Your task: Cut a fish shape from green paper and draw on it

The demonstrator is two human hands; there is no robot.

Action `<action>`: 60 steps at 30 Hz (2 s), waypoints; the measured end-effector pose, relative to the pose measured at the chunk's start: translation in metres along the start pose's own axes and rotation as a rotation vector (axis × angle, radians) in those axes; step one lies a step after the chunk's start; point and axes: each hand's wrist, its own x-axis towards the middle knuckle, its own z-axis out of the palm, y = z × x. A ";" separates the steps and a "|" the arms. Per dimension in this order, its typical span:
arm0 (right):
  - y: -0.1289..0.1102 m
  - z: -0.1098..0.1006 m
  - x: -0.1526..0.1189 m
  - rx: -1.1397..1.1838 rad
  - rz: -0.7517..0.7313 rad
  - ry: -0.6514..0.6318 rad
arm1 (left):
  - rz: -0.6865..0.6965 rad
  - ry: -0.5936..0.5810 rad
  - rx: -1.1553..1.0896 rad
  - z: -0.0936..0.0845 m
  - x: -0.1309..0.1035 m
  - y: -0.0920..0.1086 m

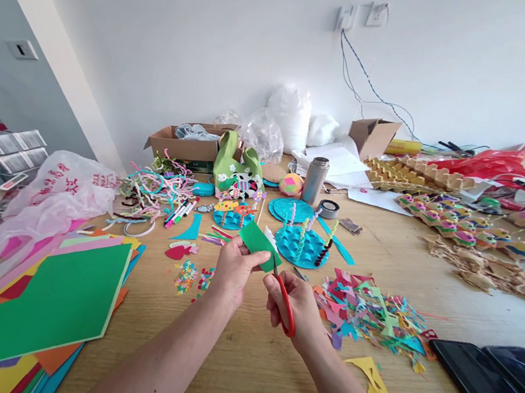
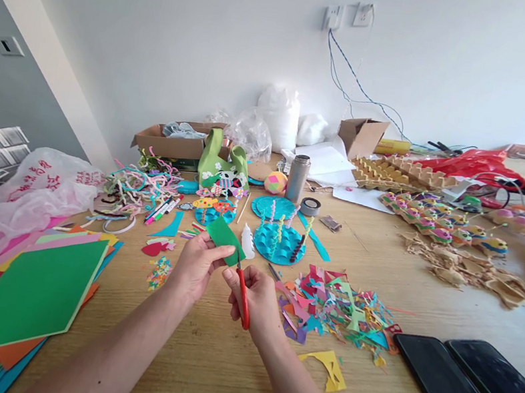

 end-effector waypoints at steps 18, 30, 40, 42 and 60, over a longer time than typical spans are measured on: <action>0.002 -0.001 0.002 0.000 -0.002 -0.011 | -0.005 -0.004 0.035 0.000 0.001 0.000; -0.004 -0.001 0.000 -0.051 -0.006 -0.026 | -0.034 -0.040 0.049 -0.002 0.001 0.008; -0.001 -0.001 0.001 -0.059 -0.015 -0.024 | -0.022 -0.041 0.060 -0.002 0.001 0.006; -0.001 -0.001 0.001 -0.065 -0.013 -0.024 | -0.024 -0.042 0.064 -0.001 0.001 0.007; -0.007 0.000 -0.003 -0.067 -0.007 -0.055 | -0.048 -0.047 0.031 -0.001 0.000 0.011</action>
